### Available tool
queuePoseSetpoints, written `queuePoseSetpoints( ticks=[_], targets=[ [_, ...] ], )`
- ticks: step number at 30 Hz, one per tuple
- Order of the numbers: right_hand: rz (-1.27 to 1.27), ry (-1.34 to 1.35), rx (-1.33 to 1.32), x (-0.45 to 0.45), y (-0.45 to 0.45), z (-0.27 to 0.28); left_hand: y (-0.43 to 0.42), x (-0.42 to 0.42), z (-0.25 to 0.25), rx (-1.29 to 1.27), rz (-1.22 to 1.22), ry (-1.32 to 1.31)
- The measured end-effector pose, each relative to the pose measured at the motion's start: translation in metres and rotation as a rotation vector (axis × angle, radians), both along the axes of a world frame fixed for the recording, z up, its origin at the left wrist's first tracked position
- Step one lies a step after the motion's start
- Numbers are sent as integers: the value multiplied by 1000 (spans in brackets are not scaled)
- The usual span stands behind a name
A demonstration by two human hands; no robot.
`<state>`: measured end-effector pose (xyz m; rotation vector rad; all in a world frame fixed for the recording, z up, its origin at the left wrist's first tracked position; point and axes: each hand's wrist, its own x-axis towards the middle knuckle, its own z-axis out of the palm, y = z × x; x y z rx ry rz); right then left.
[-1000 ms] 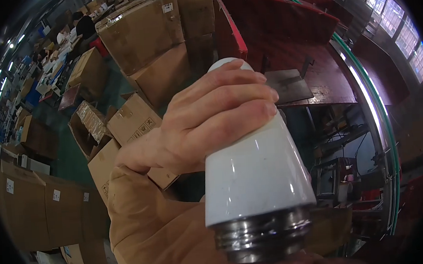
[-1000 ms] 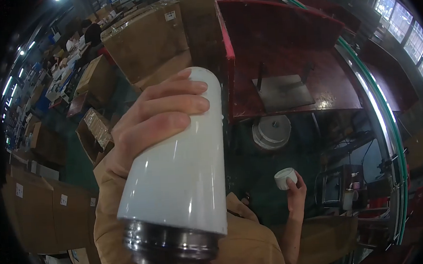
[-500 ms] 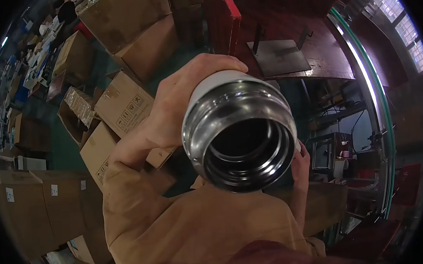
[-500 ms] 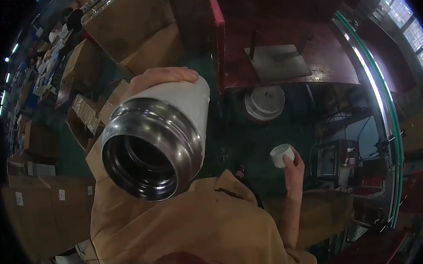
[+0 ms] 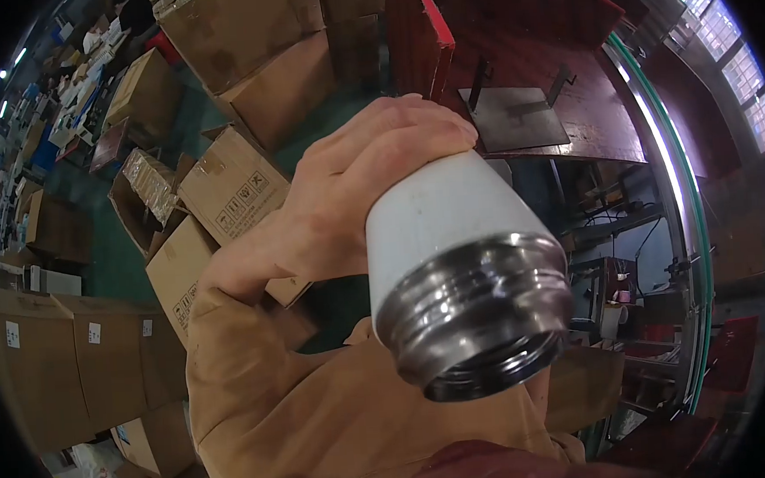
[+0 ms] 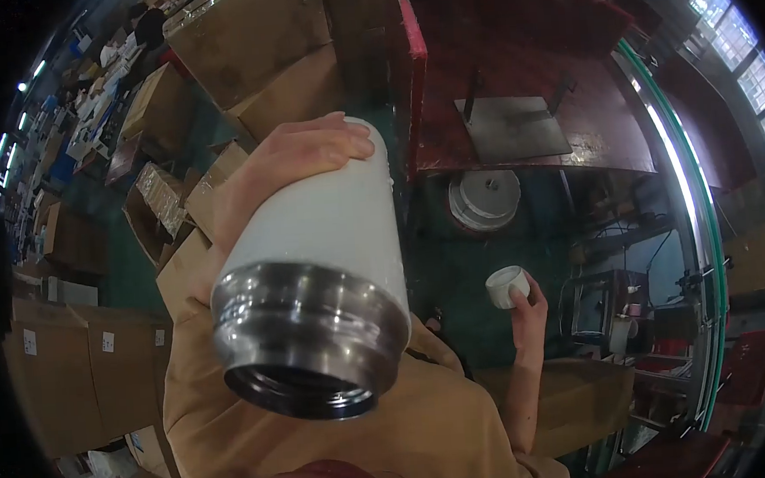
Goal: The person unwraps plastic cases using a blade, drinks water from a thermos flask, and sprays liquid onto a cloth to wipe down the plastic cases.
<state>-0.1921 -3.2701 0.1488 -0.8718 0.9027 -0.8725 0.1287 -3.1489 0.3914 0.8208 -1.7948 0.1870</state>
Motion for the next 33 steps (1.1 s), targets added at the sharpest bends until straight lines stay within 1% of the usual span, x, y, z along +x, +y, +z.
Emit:
queuePoseSetpoints(
  ticks=[1,3,8,11,13,15,17,20,23,33],
  targets=[
    [4,-18,3,1,1,1,1,-1,3,1,-3,-3],
    [4,-44,3,3,2,3,2,-3,8,-81,39,-76],
    [1,6,51,7,11,20,5,-12,21,-209,78,-123],
    [15,-93,0,-3,6,-4,6,-16,26,-259,99,-136],
    [0,-88,-1,-3,8,2,9,-19,29,-291,101,-121],
    [-14,-81,3,-4,11,3,18,-18,38,-119,109,-186],
    [-42,-45,2,-6,11,2,18,-19,42,-135,123,-208],
    [-30,-68,-11,-11,9,-10,19,-19,47,-149,139,-244],
    [-45,-45,-1,-9,12,0,18,-18,51,-181,141,-264],
    [-35,-89,-4,-3,8,-3,17,-15,59,-232,165,-266]
  ],
)
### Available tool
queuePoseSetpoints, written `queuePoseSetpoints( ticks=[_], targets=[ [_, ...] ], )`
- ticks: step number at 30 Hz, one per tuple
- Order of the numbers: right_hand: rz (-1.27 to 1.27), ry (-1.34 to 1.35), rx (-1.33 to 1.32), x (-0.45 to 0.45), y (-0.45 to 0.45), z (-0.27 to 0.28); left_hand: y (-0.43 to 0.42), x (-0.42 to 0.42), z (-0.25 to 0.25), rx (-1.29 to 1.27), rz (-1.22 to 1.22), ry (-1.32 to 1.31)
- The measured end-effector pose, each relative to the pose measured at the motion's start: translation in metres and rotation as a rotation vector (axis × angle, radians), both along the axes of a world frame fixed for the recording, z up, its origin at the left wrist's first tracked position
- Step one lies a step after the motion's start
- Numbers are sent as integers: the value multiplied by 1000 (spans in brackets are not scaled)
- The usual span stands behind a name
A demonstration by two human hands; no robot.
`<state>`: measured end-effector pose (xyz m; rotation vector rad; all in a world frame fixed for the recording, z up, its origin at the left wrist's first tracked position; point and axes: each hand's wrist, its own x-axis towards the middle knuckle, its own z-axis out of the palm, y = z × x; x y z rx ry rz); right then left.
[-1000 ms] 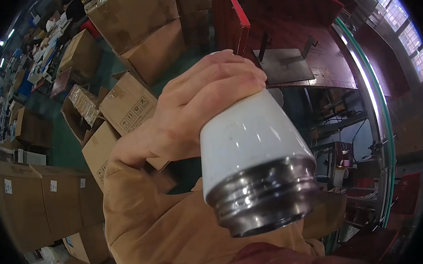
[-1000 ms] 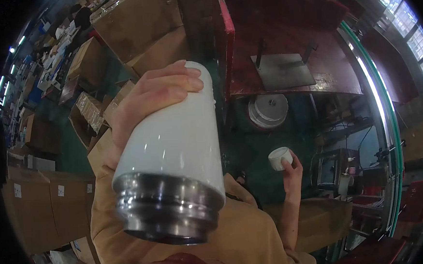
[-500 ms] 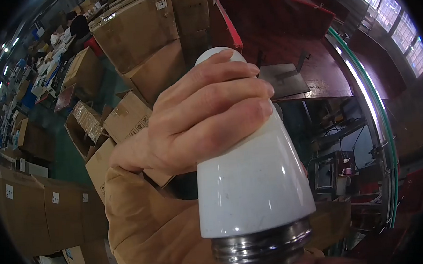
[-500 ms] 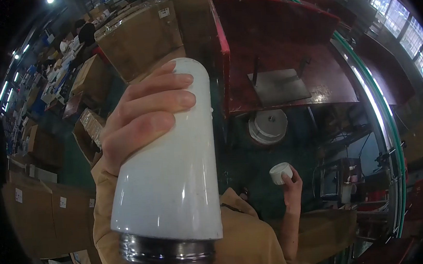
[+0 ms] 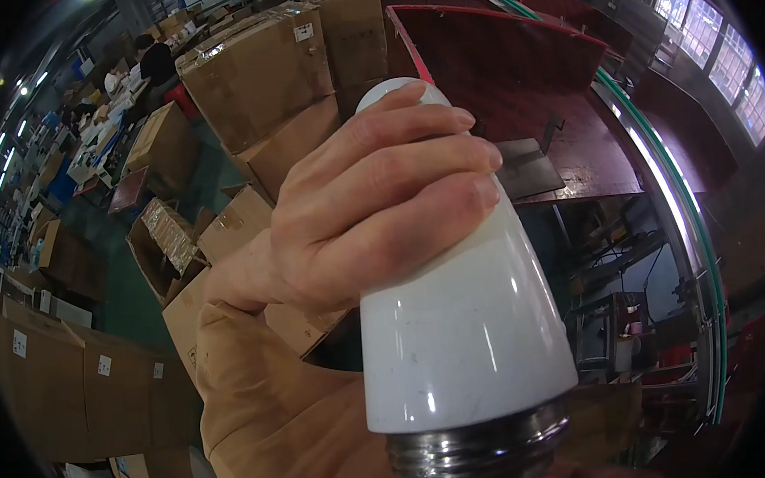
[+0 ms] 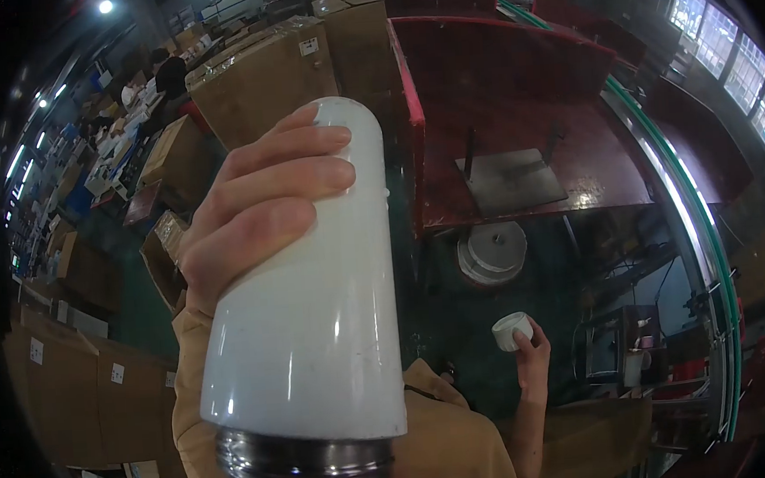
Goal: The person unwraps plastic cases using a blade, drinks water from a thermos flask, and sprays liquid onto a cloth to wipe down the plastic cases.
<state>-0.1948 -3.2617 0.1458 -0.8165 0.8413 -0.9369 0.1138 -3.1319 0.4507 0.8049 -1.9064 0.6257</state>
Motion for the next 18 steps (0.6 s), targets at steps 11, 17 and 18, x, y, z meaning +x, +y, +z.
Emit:
queuePoseSetpoints(
  ticks=[11,17,18],
  targets=[
    [31,25,24,9,-2,3,0,12,-13,45,18,32],
    [74,33,-29,15,2,17,-13,24,-50,105,-90,185],
    [62,71,5,13,7,23,-13,25,-64,235,-145,242]
  ],
)
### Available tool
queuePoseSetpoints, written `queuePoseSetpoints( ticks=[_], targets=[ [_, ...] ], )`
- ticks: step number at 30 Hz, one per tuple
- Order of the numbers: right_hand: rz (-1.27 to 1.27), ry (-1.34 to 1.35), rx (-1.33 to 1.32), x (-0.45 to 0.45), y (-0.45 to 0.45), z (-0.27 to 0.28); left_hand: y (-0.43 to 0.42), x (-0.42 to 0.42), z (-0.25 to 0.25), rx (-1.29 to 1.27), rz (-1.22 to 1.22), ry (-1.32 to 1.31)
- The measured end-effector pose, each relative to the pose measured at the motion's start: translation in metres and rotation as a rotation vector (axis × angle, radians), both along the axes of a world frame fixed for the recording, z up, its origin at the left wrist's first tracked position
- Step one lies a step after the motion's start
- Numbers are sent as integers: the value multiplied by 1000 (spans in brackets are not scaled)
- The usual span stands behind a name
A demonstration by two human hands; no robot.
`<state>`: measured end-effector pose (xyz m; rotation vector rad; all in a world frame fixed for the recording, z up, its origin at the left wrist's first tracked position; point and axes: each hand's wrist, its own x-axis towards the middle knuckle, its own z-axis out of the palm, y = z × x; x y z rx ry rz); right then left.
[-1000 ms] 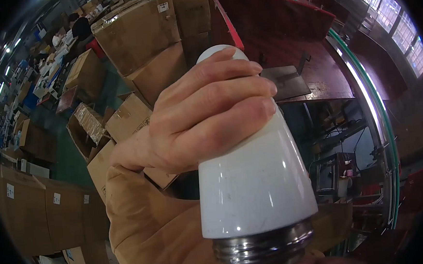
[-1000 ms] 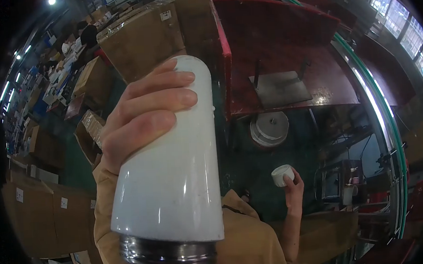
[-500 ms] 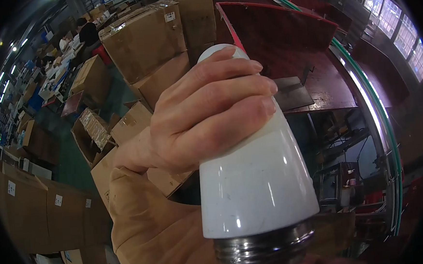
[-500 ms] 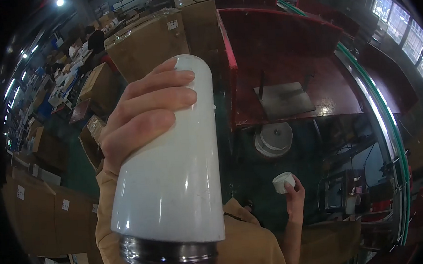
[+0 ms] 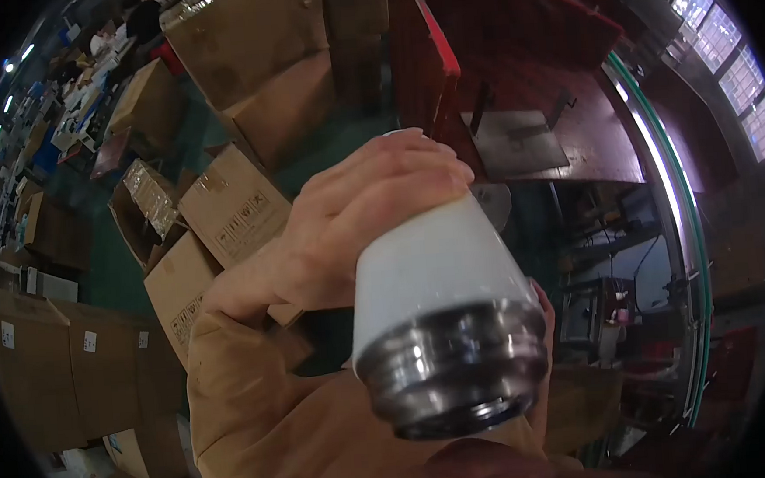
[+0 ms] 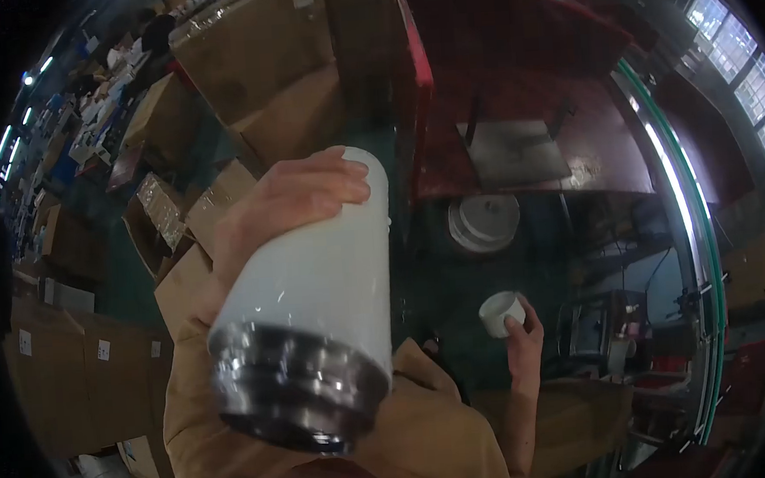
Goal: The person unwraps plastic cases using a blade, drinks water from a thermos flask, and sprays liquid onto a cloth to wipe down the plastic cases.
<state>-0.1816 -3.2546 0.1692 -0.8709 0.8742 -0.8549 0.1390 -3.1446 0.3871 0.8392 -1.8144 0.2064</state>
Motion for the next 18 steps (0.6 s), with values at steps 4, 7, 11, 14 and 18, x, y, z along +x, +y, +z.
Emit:
queuePoseSetpoints(
  ticks=[4,7,11,14,18],
  targets=[
    [122,-7,-186,6,-6,23,1,-4,-48,329,-13,279],
    [135,71,-173,18,-5,51,-1,-6,-89,442,19,419],
    [206,130,-282,37,-4,85,8,-12,-119,560,35,549],
    [324,224,-423,54,-6,120,15,-17,-133,670,160,531],
    [556,319,-752,93,-5,163,14,-25,-158,774,224,519]
  ],
)
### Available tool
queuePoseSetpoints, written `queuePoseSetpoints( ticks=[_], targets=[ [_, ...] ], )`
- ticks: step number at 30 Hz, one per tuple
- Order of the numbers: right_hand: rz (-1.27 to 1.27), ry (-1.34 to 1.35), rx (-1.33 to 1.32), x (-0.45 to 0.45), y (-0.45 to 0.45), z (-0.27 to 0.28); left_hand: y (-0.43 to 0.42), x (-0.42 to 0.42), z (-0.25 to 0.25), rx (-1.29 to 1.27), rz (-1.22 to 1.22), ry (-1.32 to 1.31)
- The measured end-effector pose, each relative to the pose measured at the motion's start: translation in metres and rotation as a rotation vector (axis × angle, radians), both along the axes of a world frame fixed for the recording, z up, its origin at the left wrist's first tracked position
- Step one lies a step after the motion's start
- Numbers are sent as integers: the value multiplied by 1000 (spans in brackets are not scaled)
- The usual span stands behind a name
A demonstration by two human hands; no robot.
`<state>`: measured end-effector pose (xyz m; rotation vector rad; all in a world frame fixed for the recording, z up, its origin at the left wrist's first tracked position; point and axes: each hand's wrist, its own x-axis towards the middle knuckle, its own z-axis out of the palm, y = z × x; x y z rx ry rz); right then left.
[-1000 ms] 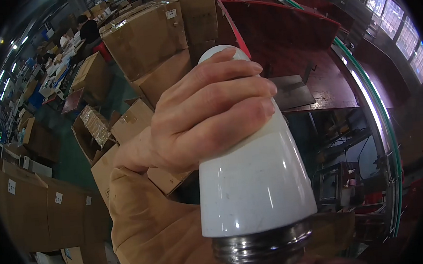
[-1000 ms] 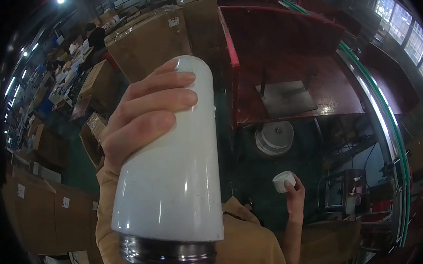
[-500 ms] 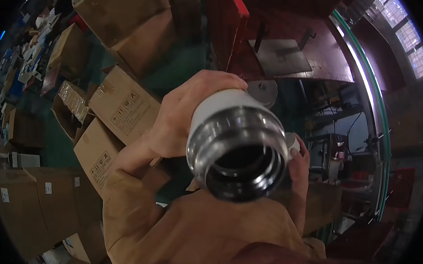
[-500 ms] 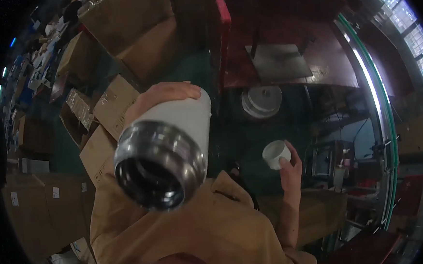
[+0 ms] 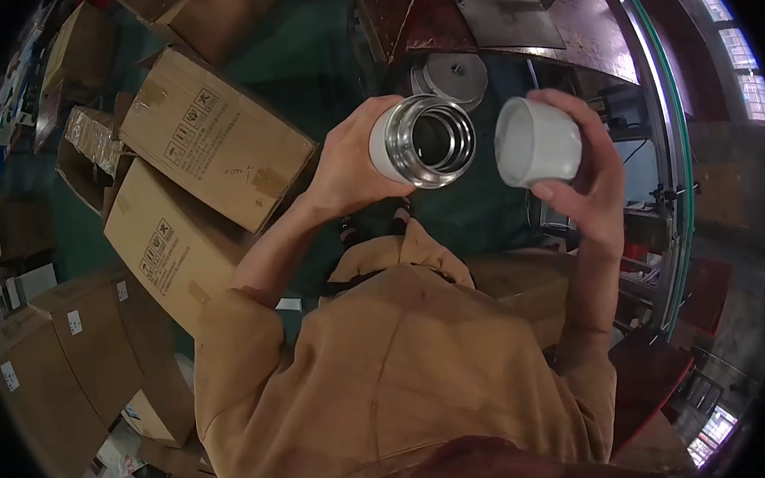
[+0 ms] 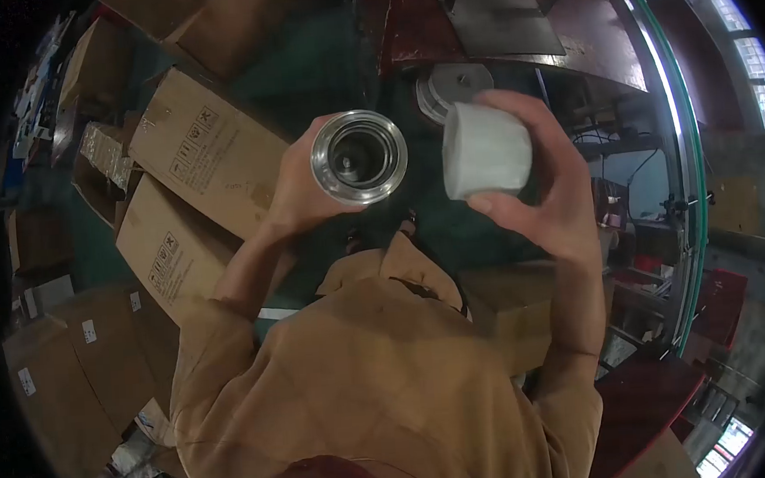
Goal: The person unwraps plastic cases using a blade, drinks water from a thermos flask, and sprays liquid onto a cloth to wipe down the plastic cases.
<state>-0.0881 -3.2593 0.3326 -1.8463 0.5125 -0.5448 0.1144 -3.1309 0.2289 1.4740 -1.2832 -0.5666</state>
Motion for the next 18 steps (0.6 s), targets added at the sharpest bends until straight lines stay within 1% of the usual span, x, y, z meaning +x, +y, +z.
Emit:
queuePoseSetpoints(
  ticks=[2,3,5,6,10,12,13,15,18],
  targets=[
    [98,146,-485,19,-1,14,-2,-6,-6,40,5,0],
    [172,142,-679,32,4,21,-3,-7,-10,37,3,8],
    [343,300,-816,45,10,21,-6,-13,-20,43,-2,-41],
    [409,309,-903,52,12,20,-7,-16,-22,16,13,-44],
    [505,387,-997,63,8,9,-7,-18,-36,50,7,-21],
    [431,540,-928,67,4,5,-7,-20,-37,64,49,-103],
    [436,543,-934,69,5,4,-7,-20,-38,59,53,-98],
    [379,845,-937,74,9,2,-8,-20,-43,91,45,-166],
    [375,916,-946,75,11,-10,-10,-20,-55,66,5,-132]
  ],
)
